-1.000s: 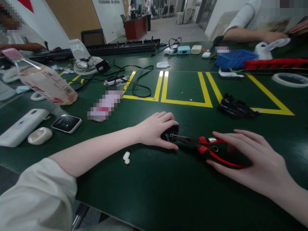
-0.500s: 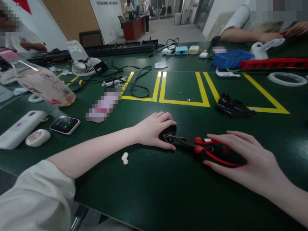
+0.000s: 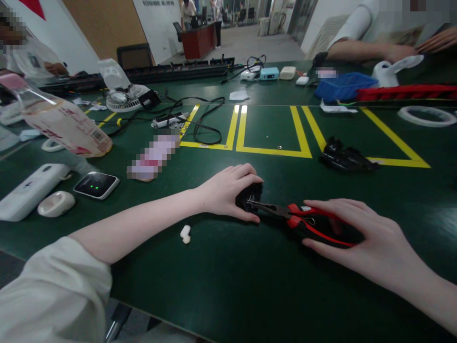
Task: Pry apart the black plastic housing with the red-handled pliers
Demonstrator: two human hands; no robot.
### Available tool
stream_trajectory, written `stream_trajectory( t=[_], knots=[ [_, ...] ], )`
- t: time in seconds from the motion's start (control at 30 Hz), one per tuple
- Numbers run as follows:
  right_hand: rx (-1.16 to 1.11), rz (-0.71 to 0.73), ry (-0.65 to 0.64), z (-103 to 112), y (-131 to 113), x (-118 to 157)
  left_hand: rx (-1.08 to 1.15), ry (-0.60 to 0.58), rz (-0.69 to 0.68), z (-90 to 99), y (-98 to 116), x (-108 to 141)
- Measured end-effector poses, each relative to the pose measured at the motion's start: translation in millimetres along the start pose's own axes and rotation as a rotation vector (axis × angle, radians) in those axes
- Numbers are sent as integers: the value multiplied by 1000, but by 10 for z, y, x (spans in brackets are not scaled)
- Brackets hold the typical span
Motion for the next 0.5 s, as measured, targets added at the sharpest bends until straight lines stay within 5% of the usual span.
stream_trajectory(
  t=[0.5],
  knots=[
    [128, 166, 42, 25, -74, -22, -56, -31, -10, 2, 21, 0]
  ],
)
Point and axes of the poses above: each hand's wrist, its own x-axis away from the middle knuckle, its own z-axis out of the back of the hand, y = z × x, the point moved 2 cm from there along -x, towards the middle knuckle, and after that the axes turned 9 degrees about -x, right-handed, at the moved point
